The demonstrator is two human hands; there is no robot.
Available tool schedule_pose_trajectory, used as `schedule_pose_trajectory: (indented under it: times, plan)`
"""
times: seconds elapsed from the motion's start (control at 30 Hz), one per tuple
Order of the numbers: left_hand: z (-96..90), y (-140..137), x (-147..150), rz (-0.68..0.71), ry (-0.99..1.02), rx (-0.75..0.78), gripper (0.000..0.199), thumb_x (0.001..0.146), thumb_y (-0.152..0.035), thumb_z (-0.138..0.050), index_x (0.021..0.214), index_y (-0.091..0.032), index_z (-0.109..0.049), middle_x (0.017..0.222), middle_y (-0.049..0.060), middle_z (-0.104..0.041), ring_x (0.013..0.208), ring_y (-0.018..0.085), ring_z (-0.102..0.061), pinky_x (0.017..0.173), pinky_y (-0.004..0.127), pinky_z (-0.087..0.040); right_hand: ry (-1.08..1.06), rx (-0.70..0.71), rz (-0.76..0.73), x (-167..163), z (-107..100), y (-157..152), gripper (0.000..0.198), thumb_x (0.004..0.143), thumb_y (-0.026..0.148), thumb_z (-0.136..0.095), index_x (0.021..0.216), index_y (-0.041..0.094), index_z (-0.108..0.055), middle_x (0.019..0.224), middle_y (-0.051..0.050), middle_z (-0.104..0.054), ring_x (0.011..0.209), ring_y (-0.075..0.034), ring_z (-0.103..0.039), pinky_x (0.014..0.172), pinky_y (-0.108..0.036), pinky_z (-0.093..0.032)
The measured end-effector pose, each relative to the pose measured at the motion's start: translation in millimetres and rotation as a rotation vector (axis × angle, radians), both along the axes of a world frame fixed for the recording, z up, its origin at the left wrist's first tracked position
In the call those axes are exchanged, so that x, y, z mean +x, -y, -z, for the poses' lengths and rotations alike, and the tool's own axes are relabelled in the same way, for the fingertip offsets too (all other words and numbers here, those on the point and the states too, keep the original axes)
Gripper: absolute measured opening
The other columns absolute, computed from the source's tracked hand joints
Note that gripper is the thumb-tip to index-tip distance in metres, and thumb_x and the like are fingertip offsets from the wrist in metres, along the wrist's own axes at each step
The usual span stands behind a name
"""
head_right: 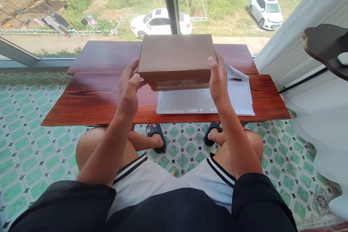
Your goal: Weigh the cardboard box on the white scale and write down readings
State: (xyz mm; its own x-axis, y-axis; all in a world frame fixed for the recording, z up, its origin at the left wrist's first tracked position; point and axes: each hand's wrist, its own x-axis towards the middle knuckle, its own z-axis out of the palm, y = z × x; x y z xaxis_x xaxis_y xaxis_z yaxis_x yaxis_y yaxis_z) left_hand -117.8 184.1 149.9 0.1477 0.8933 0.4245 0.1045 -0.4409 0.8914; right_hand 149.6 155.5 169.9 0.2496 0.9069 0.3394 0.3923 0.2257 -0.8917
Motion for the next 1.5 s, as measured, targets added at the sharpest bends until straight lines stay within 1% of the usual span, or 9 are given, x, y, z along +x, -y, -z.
schedule_pose_trajectory:
  times: [0.13, 0.3, 0.47, 0.63, 0.8, 1.03, 1.17, 1.3, 1.5]
  plan:
    - [6.8, 2.0, 10.7, 0.05, -0.009, -0.002, 0.065, 0.095, -0.061, -0.052, 0.149, -0.024, -0.047, 0.15, 0.011, -0.057, 0.145, 0.031, -0.047, 0.118, 0.047, -0.043, -0.037, 0.059, 0.059, 13.1, 10.1, 1.4, 0.067, 0.094, 0.076, -0.033, 0.145, 0.036, -0.052, 0.152, 0.0, -0.052, 0.149, -0.029, -0.037, 0.119, -0.048, -0.039]
    - [12.1, 1.6, 19.8, 0.089, -0.005, -0.014, 0.07, 0.094, -0.063, -0.052, 0.15, -0.023, -0.045, 0.148, 0.013, -0.058, 0.146, 0.032, -0.045, 0.119, 0.049, -0.04, -0.124, 0.052, 0.071, 25.8, 21.2, 4.1, 0.059, 0.094, 0.07, -0.039, 0.14, 0.036, -0.056, 0.148, -0.001, -0.056, 0.145, -0.029, -0.043, 0.117, -0.047, -0.041]
    - [17.2, 0.2, 24.4, 0.104, 0.013, -0.054, 0.068, 0.094, -0.062, -0.053, 0.15, -0.025, -0.046, 0.151, 0.012, -0.057, 0.145, 0.033, -0.046, 0.117, 0.049, -0.043, -0.108, 0.017, 0.132, 30.9, 29.9, 6.6, 0.064, 0.093, 0.073, -0.039, 0.14, 0.032, -0.056, 0.147, -0.004, -0.057, 0.145, -0.028, -0.043, 0.116, -0.046, -0.041]
    - [23.8, -0.4, 27.5, 0.121, 0.036, -0.093, 0.068, 0.094, -0.06, -0.053, 0.151, -0.024, -0.046, 0.155, 0.013, -0.052, 0.144, 0.033, -0.048, 0.112, 0.046, -0.049, -0.17, 0.047, 0.12, 35.5, 37.3, 6.9, 0.057, 0.094, 0.063, -0.045, 0.139, 0.03, -0.057, 0.144, -0.003, -0.059, 0.14, -0.026, -0.049, 0.119, -0.047, -0.039]
    - [28.3, -0.9, 30.9, 0.14, 0.053, -0.117, 0.067, 0.094, -0.058, -0.054, 0.151, -0.024, -0.045, 0.155, 0.013, -0.053, 0.144, 0.033, -0.048, 0.109, 0.044, -0.051, -0.169, 0.043, 0.137, 39.4, 39.8, 7.3, 0.055, 0.095, 0.058, -0.046, 0.139, 0.027, -0.056, 0.144, -0.005, -0.059, 0.139, -0.025, -0.051, 0.119, -0.045, -0.039]
    - [32.6, -3.4, 32.4, 0.138, 0.081, -0.159, 0.068, 0.093, -0.053, -0.055, 0.152, -0.02, -0.043, 0.161, 0.015, -0.044, 0.147, 0.034, -0.044, 0.106, 0.042, -0.053, -0.199, 0.046, 0.169, 37.1, 39.0, 9.0, 0.047, 0.093, 0.05, -0.049, 0.132, 0.024, -0.059, 0.137, -0.005, -0.063, 0.133, -0.023, -0.054, 0.119, -0.043, -0.038]
    - [33.7, -3.5, 32.7, 0.149, 0.078, -0.176, 0.064, 0.095, -0.049, -0.05, 0.152, -0.022, -0.043, 0.158, 0.014, -0.048, 0.147, 0.033, -0.044, 0.106, 0.043, -0.054, -0.181, 0.034, 0.176, 37.0, 38.9, 9.6, 0.047, 0.094, 0.05, -0.048, 0.133, 0.026, -0.058, 0.139, -0.005, -0.063, 0.132, -0.024, -0.055, 0.117, -0.045, -0.04]
    - [34.6, -3.7, 32.1, 0.149, 0.065, -0.181, 0.065, 0.095, -0.051, -0.048, 0.153, -0.022, -0.043, 0.154, 0.013, -0.053, 0.147, 0.033, -0.044, 0.108, 0.045, -0.053, -0.167, 0.04, 0.171, 37.6, 39.8, 10.0, 0.048, 0.094, 0.052, -0.048, 0.133, 0.026, -0.058, 0.139, -0.005, -0.063, 0.133, -0.024, -0.055, 0.117, -0.045, -0.04]
    - [33.0, -3.7, 31.6, 0.131, 0.072, -0.197, 0.065, 0.094, -0.05, -0.048, 0.152, -0.022, -0.043, 0.154, 0.013, -0.054, 0.143, 0.032, -0.049, 0.107, 0.045, -0.053, -0.16, 0.027, 0.187, 36.3, 40.8, 11.2, 0.047, 0.093, 0.051, -0.049, 0.133, 0.026, -0.057, 0.141, -0.006, -0.061, 0.136, -0.025, -0.052, 0.119, -0.047, -0.037]
